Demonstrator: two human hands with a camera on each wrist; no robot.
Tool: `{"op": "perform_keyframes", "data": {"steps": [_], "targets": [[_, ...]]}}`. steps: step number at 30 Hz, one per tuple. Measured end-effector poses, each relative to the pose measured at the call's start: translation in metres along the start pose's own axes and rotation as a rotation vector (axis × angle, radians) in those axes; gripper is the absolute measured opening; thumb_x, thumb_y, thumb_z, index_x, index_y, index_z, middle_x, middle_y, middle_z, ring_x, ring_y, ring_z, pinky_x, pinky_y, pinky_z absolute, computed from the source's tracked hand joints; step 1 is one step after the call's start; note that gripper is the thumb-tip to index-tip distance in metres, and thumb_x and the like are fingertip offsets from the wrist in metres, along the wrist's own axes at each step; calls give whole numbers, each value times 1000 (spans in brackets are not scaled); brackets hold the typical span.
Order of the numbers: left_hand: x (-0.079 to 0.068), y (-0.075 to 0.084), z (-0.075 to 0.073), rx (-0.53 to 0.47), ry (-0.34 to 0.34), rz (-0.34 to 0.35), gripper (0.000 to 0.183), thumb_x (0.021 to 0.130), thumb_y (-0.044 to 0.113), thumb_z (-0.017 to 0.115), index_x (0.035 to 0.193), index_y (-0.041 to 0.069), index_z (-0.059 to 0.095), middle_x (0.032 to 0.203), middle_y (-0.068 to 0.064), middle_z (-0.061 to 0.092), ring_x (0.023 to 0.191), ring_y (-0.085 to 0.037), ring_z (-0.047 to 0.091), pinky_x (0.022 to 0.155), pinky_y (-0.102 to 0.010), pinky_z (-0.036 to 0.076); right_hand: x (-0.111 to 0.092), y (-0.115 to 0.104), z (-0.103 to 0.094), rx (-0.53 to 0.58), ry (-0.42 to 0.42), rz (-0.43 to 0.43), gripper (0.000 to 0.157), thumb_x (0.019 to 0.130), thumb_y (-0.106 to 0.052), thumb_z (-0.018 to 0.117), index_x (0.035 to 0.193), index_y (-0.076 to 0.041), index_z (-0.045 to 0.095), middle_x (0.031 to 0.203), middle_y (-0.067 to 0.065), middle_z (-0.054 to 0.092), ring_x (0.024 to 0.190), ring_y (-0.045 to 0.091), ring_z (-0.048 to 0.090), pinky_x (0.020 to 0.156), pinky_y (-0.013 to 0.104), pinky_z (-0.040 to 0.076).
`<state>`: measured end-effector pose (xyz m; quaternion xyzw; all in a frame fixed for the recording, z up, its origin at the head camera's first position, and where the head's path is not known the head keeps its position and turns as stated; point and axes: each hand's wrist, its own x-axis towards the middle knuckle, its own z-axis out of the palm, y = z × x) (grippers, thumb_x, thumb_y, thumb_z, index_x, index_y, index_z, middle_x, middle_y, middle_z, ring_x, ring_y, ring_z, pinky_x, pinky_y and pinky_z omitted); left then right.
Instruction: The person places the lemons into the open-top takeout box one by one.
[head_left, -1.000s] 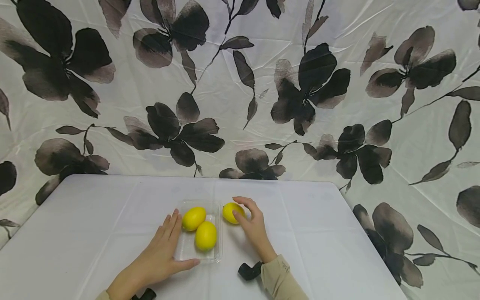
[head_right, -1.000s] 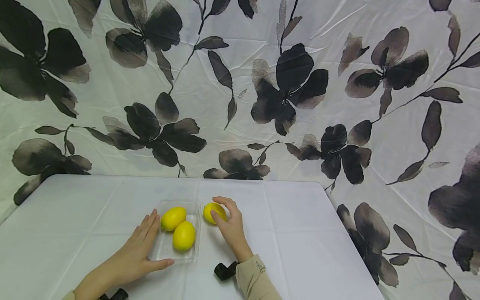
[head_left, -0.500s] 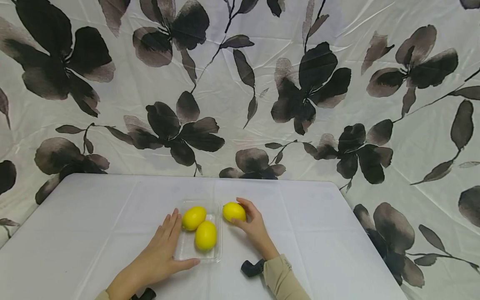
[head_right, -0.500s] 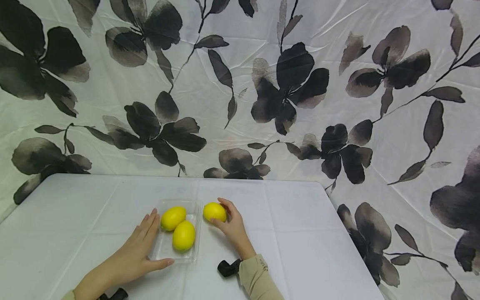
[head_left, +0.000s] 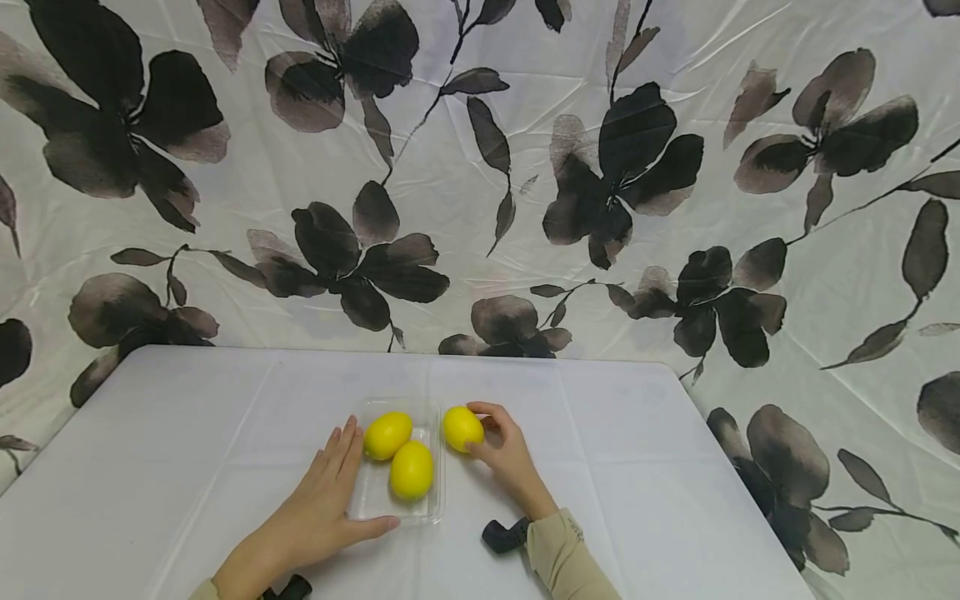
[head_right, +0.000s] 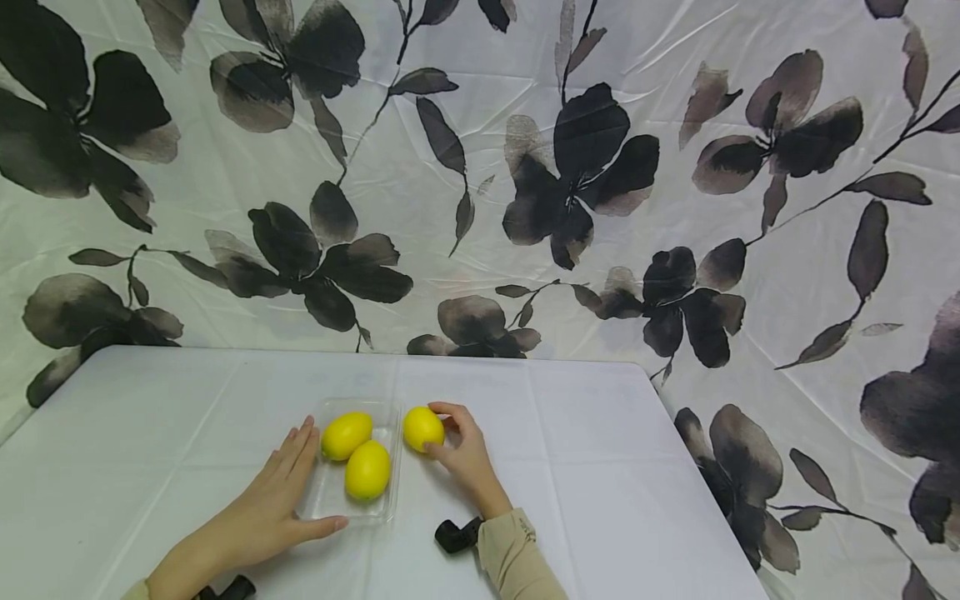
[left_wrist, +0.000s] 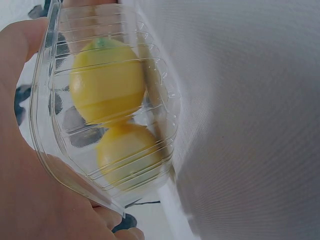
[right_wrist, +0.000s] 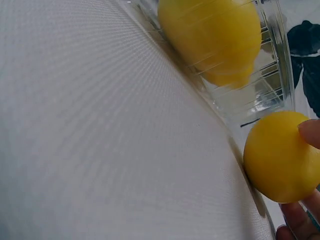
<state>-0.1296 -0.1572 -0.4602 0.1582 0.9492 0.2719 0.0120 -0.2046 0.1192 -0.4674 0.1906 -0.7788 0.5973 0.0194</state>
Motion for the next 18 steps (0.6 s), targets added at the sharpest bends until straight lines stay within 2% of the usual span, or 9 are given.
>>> {"op": "perform_keyframes", "data": {"steps": [8, 12, 15, 18], "targets": [[0, 0, -1, -1, 9, 12, 128, 74, 73, 69, 156, -6, 10, 164, -21, -1, 149, -44, 2, 115, -65, 12, 0, -1, -1, -50, -57, -43, 54, 78, 5, 75, 130, 5, 58, 122, 24, 54, 96, 47, 51, 90, 52, 43], [0, -1, -1, -1, 11, 18, 128, 75, 74, 68, 156, -6, 10, 164, -21, -2, 149, -44, 2, 115, -65, 12, 0, 0, -2, -65, -94, -26, 60, 77, 4, 76, 133, 1, 56, 122, 19, 54, 91, 48, 51, 85, 44, 43], [0, -1, -1, -4, 9, 18, 128, 75, 74, 68, 156, -6, 10, 165, -20, -3, 149, -44, 2, 115, -65, 12, -1, 1, -2, -87, -131, -8, 66, 76, 4, 77, 137, -3, 54, 107, 22, 58, 86, 47, 52, 80, 38, 42], [0, -1, -1, -7, 5, 16, 128, 75, 74, 68, 156, -5, 9, 165, -20, -3, 149, -43, 1, 115, -65, 11, -1, 1, -2, -87, -169, 5, 70, 75, 6, 76, 139, -4, 51, 108, 20, 62, 83, 45, 53, 77, 35, 43]]}}
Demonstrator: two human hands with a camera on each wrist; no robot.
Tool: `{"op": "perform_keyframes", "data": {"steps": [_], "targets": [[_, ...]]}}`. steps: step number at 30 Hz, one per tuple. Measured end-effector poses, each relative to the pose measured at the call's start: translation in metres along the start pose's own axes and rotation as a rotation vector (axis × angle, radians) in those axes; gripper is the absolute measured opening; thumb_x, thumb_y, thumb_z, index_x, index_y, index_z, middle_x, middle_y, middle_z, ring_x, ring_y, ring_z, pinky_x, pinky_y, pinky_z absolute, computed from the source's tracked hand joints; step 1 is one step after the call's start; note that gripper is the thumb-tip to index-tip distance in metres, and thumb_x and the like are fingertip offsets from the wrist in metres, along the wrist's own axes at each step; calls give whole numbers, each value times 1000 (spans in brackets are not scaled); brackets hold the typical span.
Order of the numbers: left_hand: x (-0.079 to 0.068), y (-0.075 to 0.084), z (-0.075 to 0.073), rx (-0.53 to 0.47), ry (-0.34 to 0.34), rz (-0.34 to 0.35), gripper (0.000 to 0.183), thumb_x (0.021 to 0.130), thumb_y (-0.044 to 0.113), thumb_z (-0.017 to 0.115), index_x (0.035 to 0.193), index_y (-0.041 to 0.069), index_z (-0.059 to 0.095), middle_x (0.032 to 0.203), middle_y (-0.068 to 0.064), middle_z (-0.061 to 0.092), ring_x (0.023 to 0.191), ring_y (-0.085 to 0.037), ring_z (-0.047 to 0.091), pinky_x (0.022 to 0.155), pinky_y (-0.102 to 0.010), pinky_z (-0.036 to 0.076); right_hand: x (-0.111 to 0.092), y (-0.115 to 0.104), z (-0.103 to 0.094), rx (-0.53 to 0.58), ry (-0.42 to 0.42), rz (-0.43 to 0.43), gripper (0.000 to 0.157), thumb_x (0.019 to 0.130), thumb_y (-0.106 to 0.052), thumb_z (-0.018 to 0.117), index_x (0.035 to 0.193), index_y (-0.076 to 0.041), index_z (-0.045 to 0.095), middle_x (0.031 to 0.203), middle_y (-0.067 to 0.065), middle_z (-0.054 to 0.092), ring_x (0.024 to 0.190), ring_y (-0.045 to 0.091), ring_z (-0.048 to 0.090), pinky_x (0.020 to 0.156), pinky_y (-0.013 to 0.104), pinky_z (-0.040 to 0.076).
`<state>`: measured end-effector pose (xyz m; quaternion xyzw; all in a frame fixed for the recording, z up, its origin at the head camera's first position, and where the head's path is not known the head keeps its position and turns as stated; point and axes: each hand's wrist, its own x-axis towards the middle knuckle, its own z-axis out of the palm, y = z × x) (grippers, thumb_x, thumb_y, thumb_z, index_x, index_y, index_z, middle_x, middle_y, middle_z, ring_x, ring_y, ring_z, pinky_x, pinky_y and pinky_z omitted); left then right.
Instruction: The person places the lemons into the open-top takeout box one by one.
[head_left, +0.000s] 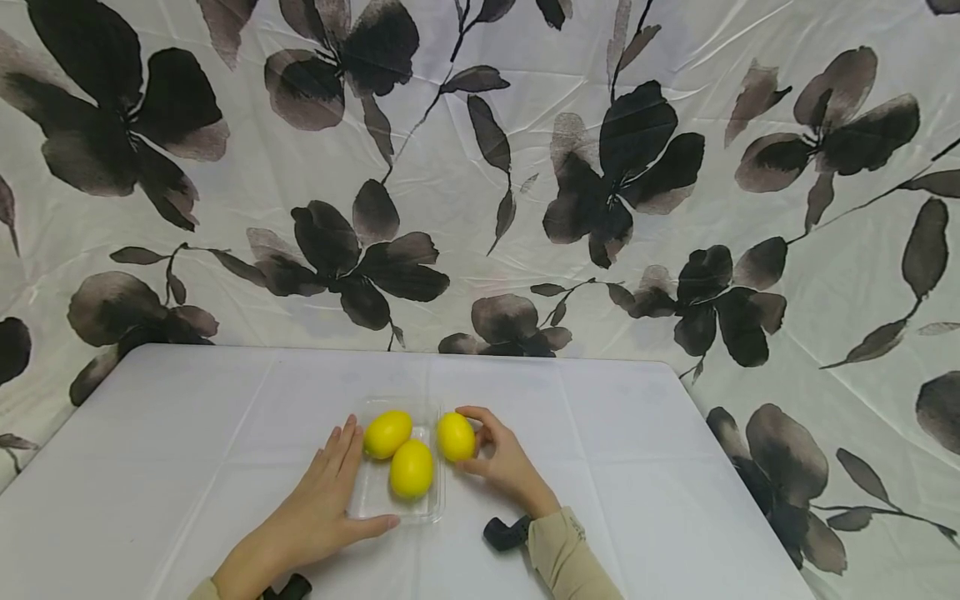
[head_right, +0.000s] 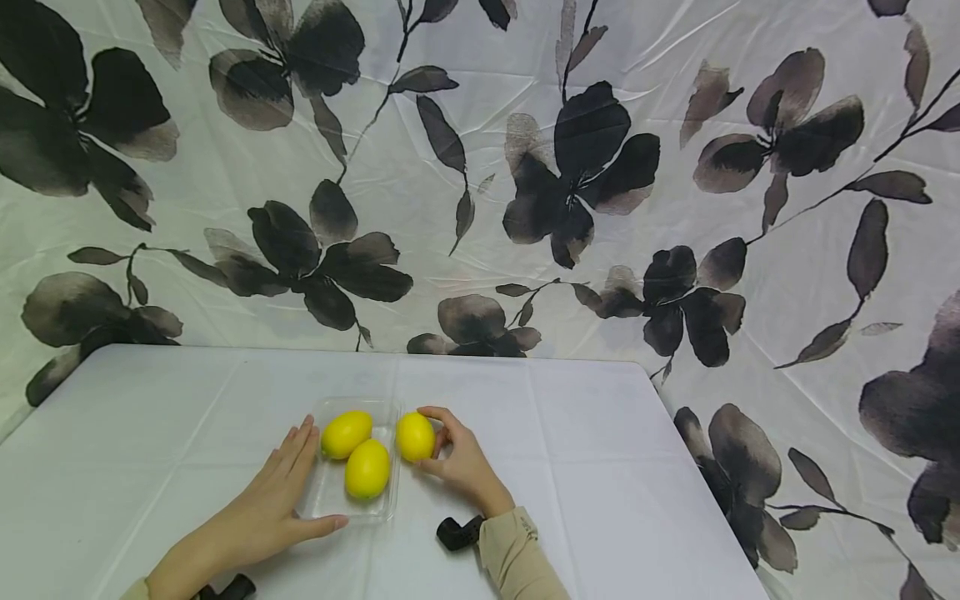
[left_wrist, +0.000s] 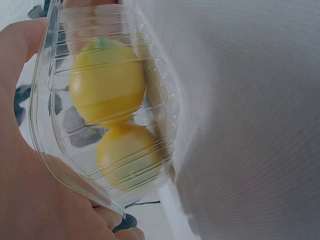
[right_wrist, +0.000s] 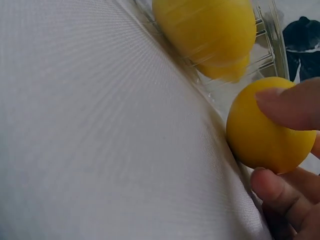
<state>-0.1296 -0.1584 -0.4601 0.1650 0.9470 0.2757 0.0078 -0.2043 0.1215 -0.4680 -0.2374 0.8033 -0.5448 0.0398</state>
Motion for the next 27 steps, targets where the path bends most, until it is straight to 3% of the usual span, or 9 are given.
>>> {"op": "perform_keyframes", "data": {"steps": [5, 9, 12, 15, 22, 27], "targets": [[0, -1, 1, 0, -1, -3, 129, 74, 74, 69, 156, -5, 9, 165, -20, -3, 149, -43, 1, 115, -65, 11, 5, 22, 3, 18, -36, 23, 76, 75, -1, 81, 142, -12, 48, 135, 5, 54, 75, 24, 57, 80, 28, 45], [0, 0, 0, 3, -8, -7, 129, 74, 74, 69, 156, -6, 9, 165, -21, -3, 149, -43, 1, 115, -65, 12, 8, 39, 5, -51, -58, 37, 82, 73, -14, 87, 144, -25, 47, 121, -3, 61, 74, 12, 56, 89, 30, 41], [1, 1, -2, 4, -14, -11, 129, 74, 74, 68, 156, -5, 8, 164, -21, -3, 149, -44, 1, 115, -66, 12, 8, 37, 6, -79, -59, 40, 83, 72, -19, 88, 143, -27, 48, 117, -3, 64, 78, 12, 57, 87, 31, 42], [1, 2, -2, 0, -19, -13, 129, 74, 74, 69, 156, -5, 8, 164, -21, -3, 149, -43, 1, 115, -66, 11, 8, 36, 7, -85, -41, 50, 82, 70, -20, 90, 141, -25, 49, 124, -3, 61, 81, 12, 59, 84, 29, 44], [0, 2, -3, -5, -11, -2, 128, 75, 73, 70, 156, -6, 9, 164, -22, -2, 149, -43, 0, 116, -65, 8, 9, 39, 7, -80, 37, 79, 81, 69, -20, 90, 139, -17, 48, 119, 4, 61, 71, 12, 58, 67, 24, 48], [0, 1, -3, 2, -2, 6, 127, 75, 73, 69, 156, -6, 11, 164, -22, -1, 150, -42, -1, 116, -64, 7, 11, 41, 6, -60, 90, 81, 79, 71, -15, 87, 139, -14, 47, 133, 7, 56, 79, 13, 63, 76, 28, 50]]}}
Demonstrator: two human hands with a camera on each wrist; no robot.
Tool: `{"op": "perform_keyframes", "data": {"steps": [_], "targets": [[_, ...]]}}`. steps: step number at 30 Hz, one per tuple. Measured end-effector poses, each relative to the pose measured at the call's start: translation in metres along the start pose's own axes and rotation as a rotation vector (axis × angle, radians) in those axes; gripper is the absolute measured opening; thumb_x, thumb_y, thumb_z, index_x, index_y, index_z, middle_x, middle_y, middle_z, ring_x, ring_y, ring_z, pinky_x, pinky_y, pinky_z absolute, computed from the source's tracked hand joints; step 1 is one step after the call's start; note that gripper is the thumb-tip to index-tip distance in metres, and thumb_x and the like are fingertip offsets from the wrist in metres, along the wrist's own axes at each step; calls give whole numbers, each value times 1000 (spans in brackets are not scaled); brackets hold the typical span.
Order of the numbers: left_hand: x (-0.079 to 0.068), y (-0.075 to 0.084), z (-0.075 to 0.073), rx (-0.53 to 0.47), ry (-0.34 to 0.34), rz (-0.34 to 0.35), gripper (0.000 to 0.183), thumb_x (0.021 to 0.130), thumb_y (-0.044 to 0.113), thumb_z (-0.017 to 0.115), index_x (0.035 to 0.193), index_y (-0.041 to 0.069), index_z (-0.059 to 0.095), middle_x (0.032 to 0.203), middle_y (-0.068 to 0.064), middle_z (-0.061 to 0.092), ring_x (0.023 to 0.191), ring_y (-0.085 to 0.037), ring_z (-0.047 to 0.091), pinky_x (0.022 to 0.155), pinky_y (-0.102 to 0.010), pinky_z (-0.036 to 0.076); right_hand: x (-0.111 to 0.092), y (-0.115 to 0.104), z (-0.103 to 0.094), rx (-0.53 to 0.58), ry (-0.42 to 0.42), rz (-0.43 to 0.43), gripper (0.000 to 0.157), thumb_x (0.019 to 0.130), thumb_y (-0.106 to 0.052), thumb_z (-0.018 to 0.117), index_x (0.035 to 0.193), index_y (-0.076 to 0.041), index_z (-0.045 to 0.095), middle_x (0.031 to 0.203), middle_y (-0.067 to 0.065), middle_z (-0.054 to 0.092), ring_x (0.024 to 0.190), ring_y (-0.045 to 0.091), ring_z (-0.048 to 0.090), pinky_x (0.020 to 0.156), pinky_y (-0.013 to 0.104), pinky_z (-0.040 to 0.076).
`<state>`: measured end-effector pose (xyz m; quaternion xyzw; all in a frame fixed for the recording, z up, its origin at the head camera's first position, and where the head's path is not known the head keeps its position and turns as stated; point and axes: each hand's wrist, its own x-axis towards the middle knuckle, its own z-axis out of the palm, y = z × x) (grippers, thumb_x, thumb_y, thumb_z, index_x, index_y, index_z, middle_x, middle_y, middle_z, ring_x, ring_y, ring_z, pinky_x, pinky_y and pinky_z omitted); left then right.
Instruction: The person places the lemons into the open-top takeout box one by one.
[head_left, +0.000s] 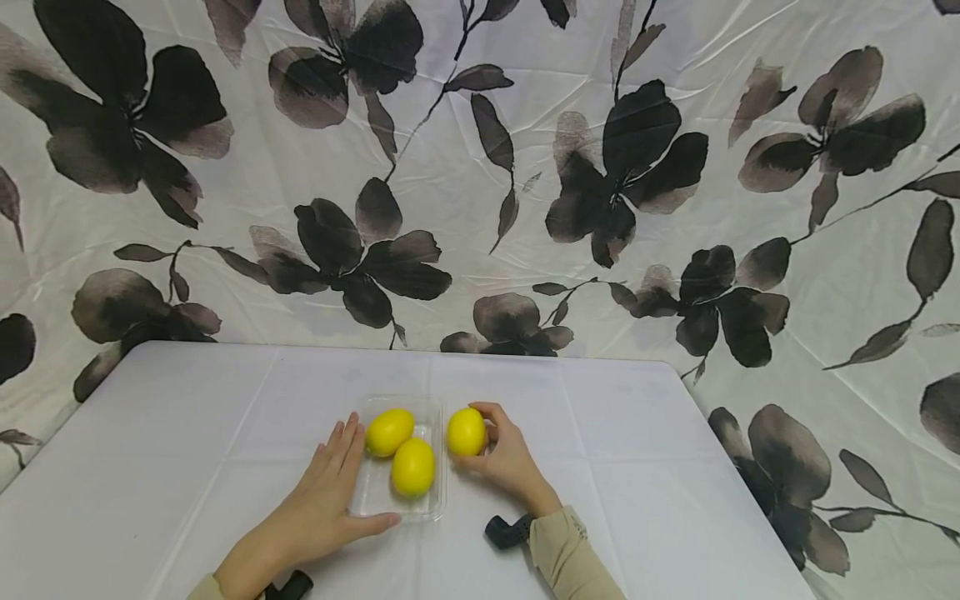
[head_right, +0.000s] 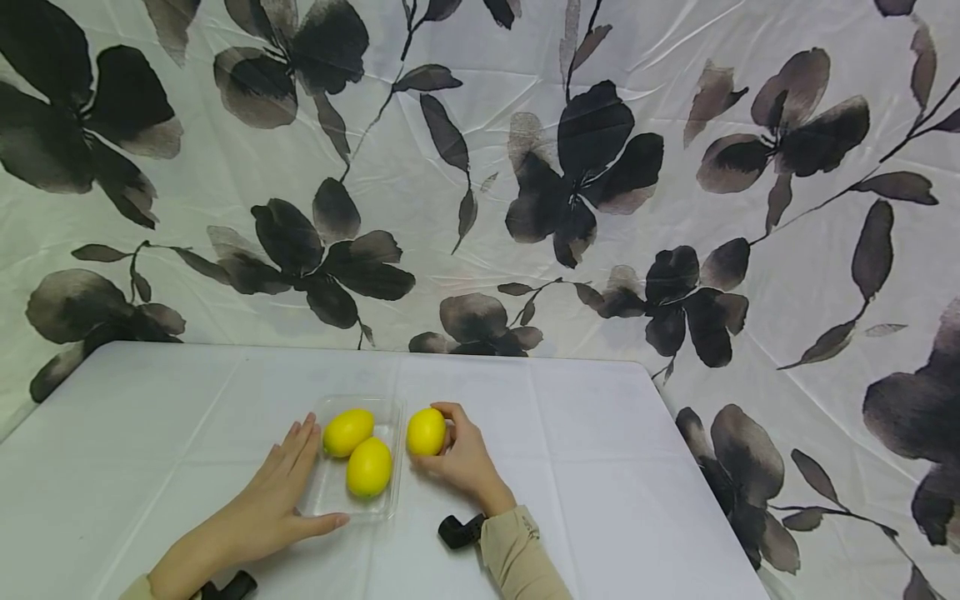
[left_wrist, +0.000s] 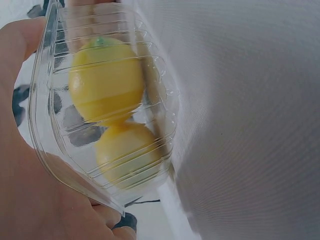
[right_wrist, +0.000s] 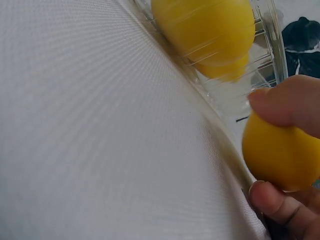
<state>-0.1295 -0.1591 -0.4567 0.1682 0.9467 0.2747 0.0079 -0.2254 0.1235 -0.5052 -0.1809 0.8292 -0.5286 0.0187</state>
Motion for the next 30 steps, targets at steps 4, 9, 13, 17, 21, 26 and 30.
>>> {"op": "perform_keyframes", "data": {"steps": [4, 9, 13, 17, 21, 26, 30], "targets": [[0, -1, 1, 11, 3, 4, 127, 75, 73, 68, 155, -7, 11, 164, -22, -1, 150, -42, 0, 117, -63, 7, 0, 0, -1, 28, 46, 18, 75, 74, -16, 85, 139, -15, 47, 134, 8, 55, 88, 15, 65, 90, 37, 48], [0, 0, 1, 6, 4, 7, 127, 75, 73, 68, 155, -8, 12, 164, -23, -1, 150, -42, -1, 117, -63, 6, 0, -2, -2, 55, 89, -5, 73, 76, -17, 84, 139, -14, 48, 134, 9, 55, 90, 18, 65, 90, 38, 48], [-1, 0, 1, 10, 8, 11, 126, 75, 73, 68, 155, -8, 13, 164, -23, -1, 150, -42, 0, 117, -63, 7, 1, -4, -3, 86, 124, -30, 71, 77, -16, 84, 138, -12, 49, 134, 10, 55, 93, 20, 65, 86, 32, 49], [-1, 0, 0, 14, 8, 12, 126, 75, 73, 68, 155, -8, 12, 164, -23, -1, 150, -42, 0, 117, -63, 7, 1, -12, -3, 118, 148, -56, 69, 77, -16, 85, 137, -12, 50, 131, 9, 57, 91, 20, 64, 80, 29, 51], [-1, 0, 0, 11, 11, 13, 127, 75, 74, 68, 155, -8, 13, 164, -24, 0, 149, -43, 0, 117, -64, 7, 0, -25, -2, 129, 180, -64, 67, 76, -15, 86, 134, -12, 52, 125, 7, 61, 86, 18, 62, 77, 28, 50], [-1, -2, 2, 11, 10, 10, 127, 75, 74, 67, 155, -9, 13, 164, -23, -1, 149, -43, 0, 116, -64, 7, -5, -51, 0, 119, 188, -66, 66, 76, -11, 86, 133, -8, 54, 120, 8, 63, 84, 20, 58, 81, 36, 47], [0, -2, 4, 17, 14, 13, 127, 75, 74, 67, 155, -8, 13, 164, -23, -1, 149, -43, 0, 116, -64, 8, -15, -89, 1, 88, 131, -113, 66, 76, -9, 84, 133, 0, 52, 120, 13, 62, 87, 26, 56, 82, 48, 48]]}}
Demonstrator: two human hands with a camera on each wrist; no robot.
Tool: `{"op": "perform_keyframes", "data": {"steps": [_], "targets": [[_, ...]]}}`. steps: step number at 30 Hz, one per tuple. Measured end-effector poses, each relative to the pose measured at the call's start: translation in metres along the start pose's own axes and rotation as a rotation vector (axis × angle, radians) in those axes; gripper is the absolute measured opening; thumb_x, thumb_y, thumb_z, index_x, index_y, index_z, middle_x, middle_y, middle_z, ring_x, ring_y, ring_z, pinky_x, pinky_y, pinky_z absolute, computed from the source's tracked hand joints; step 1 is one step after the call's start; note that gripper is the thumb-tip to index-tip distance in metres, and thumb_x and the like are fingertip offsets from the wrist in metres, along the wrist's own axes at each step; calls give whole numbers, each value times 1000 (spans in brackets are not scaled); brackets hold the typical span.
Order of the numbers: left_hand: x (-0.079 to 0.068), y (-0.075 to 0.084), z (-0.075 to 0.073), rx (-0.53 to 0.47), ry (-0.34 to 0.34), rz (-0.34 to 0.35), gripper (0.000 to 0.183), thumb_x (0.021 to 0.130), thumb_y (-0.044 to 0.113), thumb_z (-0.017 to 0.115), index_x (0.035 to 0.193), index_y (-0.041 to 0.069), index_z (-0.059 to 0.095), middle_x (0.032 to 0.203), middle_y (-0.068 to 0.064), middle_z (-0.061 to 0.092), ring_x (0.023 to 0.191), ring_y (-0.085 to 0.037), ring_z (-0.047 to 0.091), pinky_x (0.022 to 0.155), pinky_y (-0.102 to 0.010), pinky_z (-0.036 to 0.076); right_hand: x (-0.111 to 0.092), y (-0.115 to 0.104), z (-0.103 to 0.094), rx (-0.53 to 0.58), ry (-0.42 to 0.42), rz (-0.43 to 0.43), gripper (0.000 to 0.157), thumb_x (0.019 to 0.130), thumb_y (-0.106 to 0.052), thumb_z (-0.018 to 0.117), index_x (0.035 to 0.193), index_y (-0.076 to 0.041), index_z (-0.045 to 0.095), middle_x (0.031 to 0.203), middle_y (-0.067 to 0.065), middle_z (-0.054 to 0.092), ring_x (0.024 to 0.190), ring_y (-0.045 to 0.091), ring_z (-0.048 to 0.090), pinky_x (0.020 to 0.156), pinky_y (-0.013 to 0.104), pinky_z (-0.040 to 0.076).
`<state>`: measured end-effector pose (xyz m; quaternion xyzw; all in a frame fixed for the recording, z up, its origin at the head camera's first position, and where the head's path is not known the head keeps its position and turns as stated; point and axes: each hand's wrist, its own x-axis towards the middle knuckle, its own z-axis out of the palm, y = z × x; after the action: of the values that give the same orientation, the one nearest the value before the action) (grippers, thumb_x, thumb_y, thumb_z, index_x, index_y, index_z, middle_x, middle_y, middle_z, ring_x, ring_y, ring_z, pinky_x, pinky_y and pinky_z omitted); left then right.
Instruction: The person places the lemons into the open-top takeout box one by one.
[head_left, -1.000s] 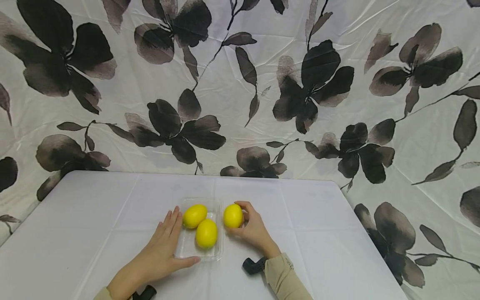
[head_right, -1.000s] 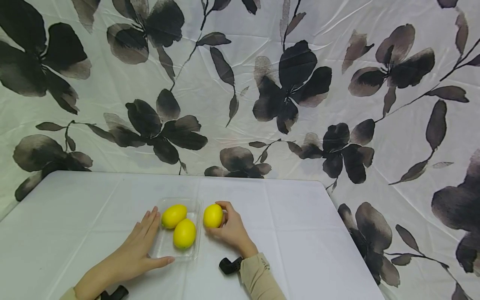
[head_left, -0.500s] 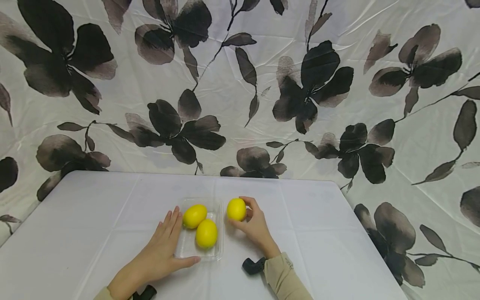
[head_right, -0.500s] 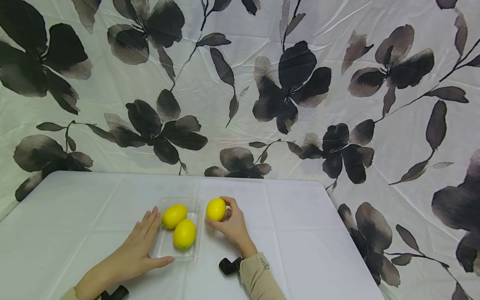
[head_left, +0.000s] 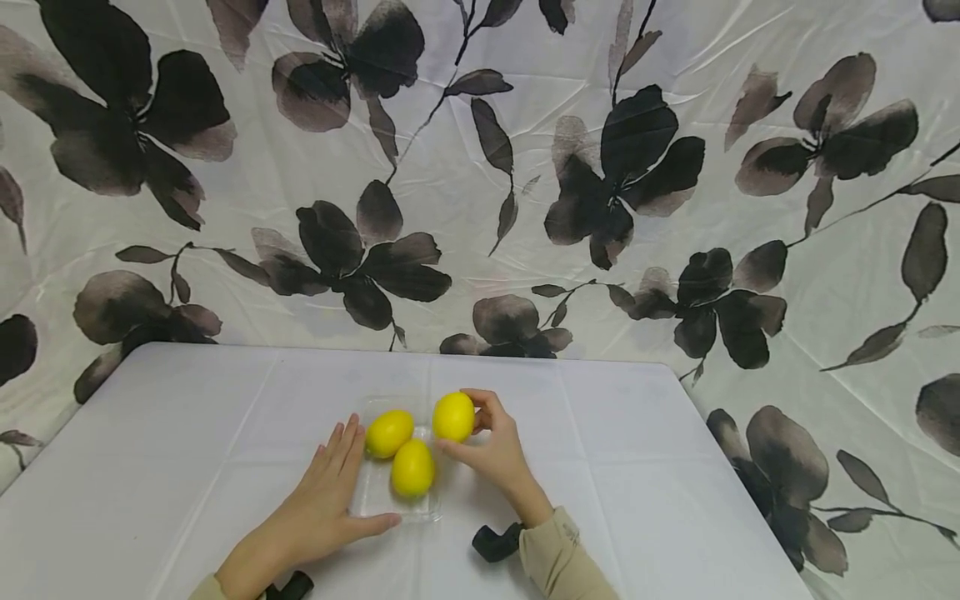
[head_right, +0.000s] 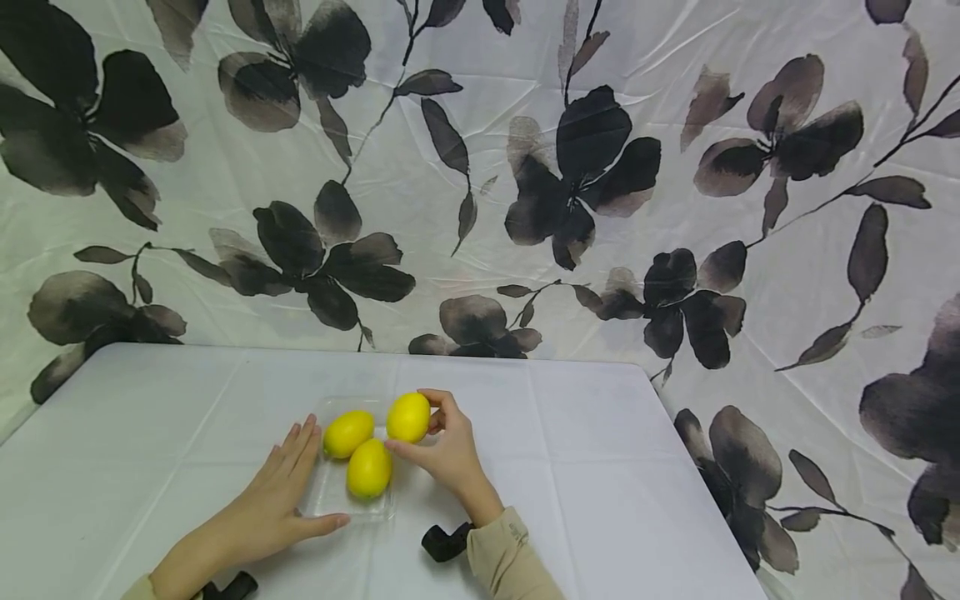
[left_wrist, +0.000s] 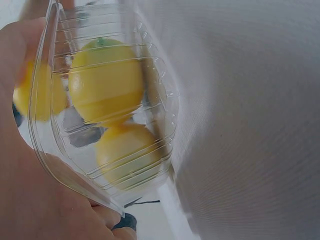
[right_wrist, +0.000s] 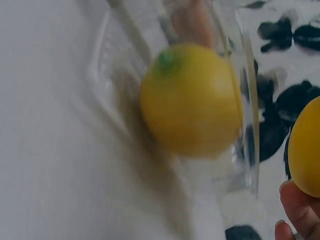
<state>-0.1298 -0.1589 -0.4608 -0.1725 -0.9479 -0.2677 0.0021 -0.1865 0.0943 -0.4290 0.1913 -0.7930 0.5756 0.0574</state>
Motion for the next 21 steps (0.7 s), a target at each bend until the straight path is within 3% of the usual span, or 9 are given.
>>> {"op": "perform_keyframes", "data": {"steps": [2, 7, 14, 21], "targets": [[1, 0, 0, 2, 1, 2, 127, 75, 75, 67, 155, -8, 13, 164, -24, 0, 149, -44, 1, 116, -65, 9, -2, -18, 2, -18, -26, -45, 65, 75, -10, 84, 131, 2, 53, 118, 13, 63, 90, 26, 55, 82, 47, 49], [1, 1, 0, 6, -11, -7, 128, 75, 76, 66, 155, -8, 12, 164, -23, -1, 149, -43, 0, 116, -65, 8, -3, -38, 13, -51, -79, -136, 65, 73, -10, 85, 128, 3, 54, 117, 12, 65, 98, 22, 55, 84, 47, 49], [-1, 1, 0, -9, 16, 26, 127, 76, 74, 67, 154, -10, 13, 163, -25, 1, 149, -45, 2, 115, -66, 9, 4, -5, 38, -118, -124, -210, 70, 71, -26, 90, 130, -10, 55, 116, -3, 62, 101, 12, 54, 87, 43, 48], [-2, -2, 2, -31, 43, 53, 125, 77, 71, 68, 154, -10, 13, 163, -26, 3, 148, -46, 3, 116, -65, 8, -1, -3, 53, -233, -182, -215, 75, 69, -34, 91, 132, -14, 55, 118, -6, 60, 106, 8, 51, 94, 40, 47]]}}
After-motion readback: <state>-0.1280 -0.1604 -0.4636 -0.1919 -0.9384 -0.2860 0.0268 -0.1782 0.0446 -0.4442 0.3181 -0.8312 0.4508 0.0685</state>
